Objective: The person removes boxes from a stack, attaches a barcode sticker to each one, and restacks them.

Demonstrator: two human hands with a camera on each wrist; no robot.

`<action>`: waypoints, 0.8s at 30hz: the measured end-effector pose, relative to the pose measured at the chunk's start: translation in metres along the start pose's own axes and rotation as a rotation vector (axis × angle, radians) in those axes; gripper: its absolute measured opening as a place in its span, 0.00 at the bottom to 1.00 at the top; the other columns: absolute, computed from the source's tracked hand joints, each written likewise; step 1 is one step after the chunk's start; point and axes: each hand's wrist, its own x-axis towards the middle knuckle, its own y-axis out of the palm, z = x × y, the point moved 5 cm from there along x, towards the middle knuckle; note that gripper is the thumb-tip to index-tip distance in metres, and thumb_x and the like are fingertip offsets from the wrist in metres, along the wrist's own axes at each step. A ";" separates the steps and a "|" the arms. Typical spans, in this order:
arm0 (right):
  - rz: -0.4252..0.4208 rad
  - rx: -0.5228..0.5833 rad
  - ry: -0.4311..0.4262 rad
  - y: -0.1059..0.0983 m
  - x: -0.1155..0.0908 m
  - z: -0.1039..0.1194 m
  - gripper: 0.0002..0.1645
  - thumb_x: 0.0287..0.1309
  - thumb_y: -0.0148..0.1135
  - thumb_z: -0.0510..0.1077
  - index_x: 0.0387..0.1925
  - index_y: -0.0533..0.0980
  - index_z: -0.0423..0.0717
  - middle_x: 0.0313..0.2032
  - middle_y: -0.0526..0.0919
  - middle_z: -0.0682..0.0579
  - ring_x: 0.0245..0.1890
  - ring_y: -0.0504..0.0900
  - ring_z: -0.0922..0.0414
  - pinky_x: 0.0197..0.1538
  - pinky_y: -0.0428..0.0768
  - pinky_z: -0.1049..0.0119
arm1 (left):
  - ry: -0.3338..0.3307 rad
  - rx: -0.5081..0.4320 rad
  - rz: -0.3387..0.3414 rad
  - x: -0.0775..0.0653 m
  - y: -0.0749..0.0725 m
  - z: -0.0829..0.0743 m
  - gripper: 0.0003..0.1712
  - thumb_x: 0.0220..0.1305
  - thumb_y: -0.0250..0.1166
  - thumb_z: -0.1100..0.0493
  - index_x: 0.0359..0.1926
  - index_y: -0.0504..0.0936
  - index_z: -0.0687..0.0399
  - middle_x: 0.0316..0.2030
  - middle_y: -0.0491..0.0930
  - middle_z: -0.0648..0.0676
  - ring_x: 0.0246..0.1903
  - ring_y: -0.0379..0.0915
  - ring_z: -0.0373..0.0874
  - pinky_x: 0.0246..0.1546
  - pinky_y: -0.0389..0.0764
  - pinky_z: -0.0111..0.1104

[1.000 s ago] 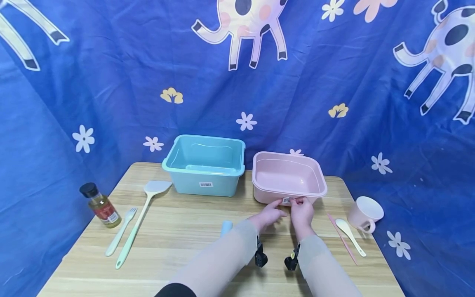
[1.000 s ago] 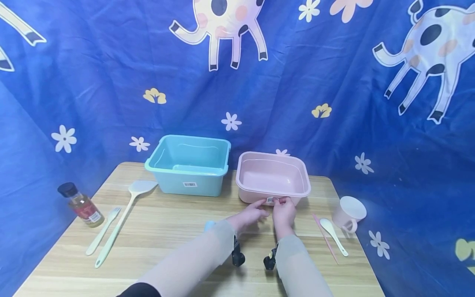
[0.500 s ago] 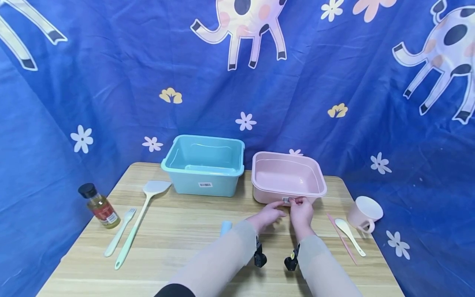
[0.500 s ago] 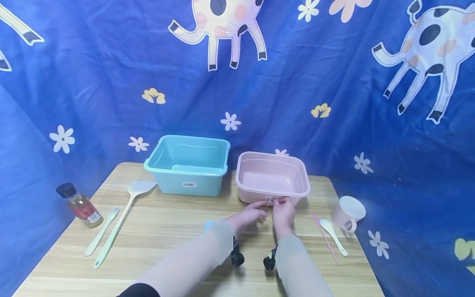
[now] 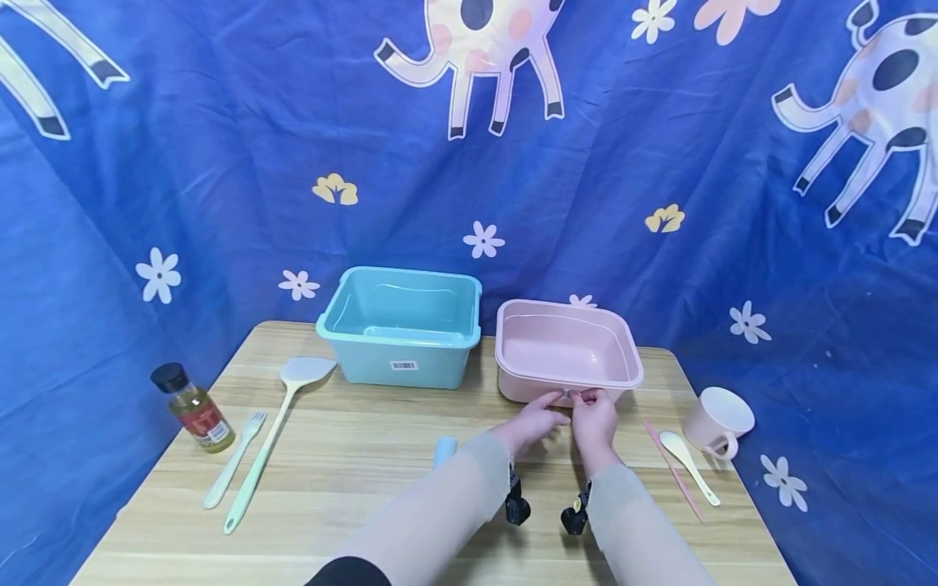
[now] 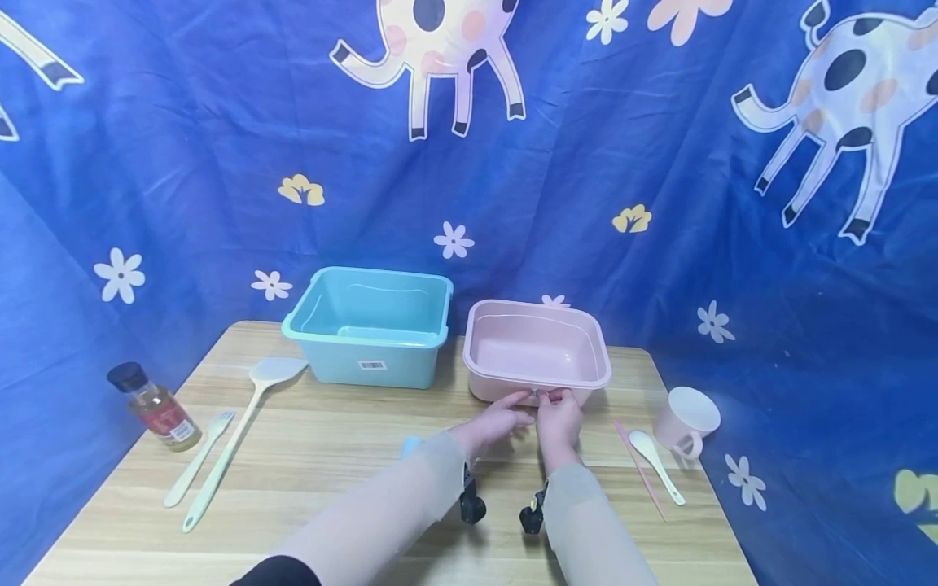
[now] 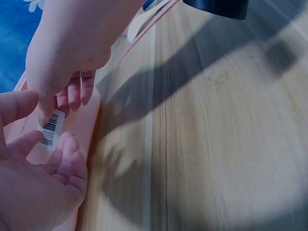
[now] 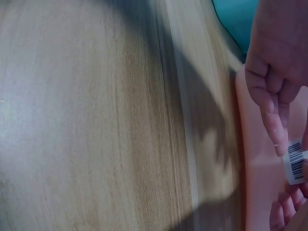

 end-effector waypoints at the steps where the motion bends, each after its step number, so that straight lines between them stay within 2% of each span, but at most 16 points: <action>1: 0.000 0.000 -0.002 0.000 0.000 0.000 0.11 0.57 0.69 0.41 0.28 0.77 0.37 0.25 0.81 0.44 0.30 0.79 0.45 0.39 0.74 0.52 | -0.001 0.000 -0.001 0.000 0.000 0.000 0.38 0.61 0.64 0.63 0.73 0.64 0.50 0.38 0.78 0.54 0.39 0.76 0.59 0.36 0.78 0.50; 6: 0.011 0.002 -0.007 0.000 0.000 -0.001 0.08 0.59 0.67 0.38 0.30 0.78 0.36 0.27 0.81 0.43 0.31 0.79 0.45 0.40 0.75 0.52 | 0.006 -0.009 0.000 0.002 0.000 0.002 0.38 0.62 0.63 0.63 0.73 0.64 0.51 0.38 0.78 0.54 0.36 0.76 0.57 0.36 0.78 0.49; 9: 0.016 0.003 -0.007 0.001 0.000 -0.001 0.08 0.59 0.66 0.38 0.30 0.78 0.35 0.27 0.81 0.43 0.32 0.79 0.45 0.41 0.75 0.51 | 0.021 -0.001 0.001 0.002 0.000 0.002 0.38 0.62 0.63 0.64 0.73 0.64 0.53 0.42 0.78 0.55 0.34 0.75 0.55 0.36 0.78 0.49; 13: 0.015 0.007 -0.008 0.001 0.001 -0.002 0.07 0.59 0.65 0.37 0.31 0.78 0.35 0.28 0.81 0.42 0.33 0.79 0.44 0.41 0.75 0.50 | 0.028 0.002 -0.005 0.002 -0.001 0.002 0.37 0.62 0.63 0.64 0.73 0.64 0.54 0.51 0.76 0.59 0.34 0.75 0.54 0.42 0.77 0.50; 16: 0.017 0.008 -0.004 0.000 0.001 -0.001 0.07 0.59 0.65 0.37 0.31 0.78 0.35 0.28 0.82 0.42 0.33 0.79 0.44 0.41 0.75 0.50 | 0.025 0.002 -0.001 0.001 -0.002 0.001 0.38 0.62 0.63 0.63 0.73 0.64 0.53 0.52 0.76 0.60 0.36 0.76 0.54 0.44 0.77 0.51; 20: 0.027 0.010 0.010 -0.001 0.002 -0.002 0.07 0.60 0.65 0.38 0.32 0.78 0.36 0.29 0.82 0.42 0.33 0.79 0.44 0.42 0.75 0.51 | 0.036 0.024 0.002 0.001 -0.002 0.001 0.38 0.62 0.63 0.62 0.73 0.64 0.52 0.52 0.76 0.59 0.35 0.76 0.52 0.39 0.79 0.45; 24: 0.037 0.003 0.020 0.000 0.002 -0.005 0.08 0.61 0.65 0.39 0.32 0.78 0.36 0.29 0.81 0.42 0.33 0.79 0.44 0.42 0.74 0.51 | 0.041 0.029 -0.001 0.002 -0.001 0.000 0.37 0.62 0.63 0.63 0.72 0.64 0.54 0.62 0.70 0.62 0.38 0.76 0.55 0.43 0.77 0.46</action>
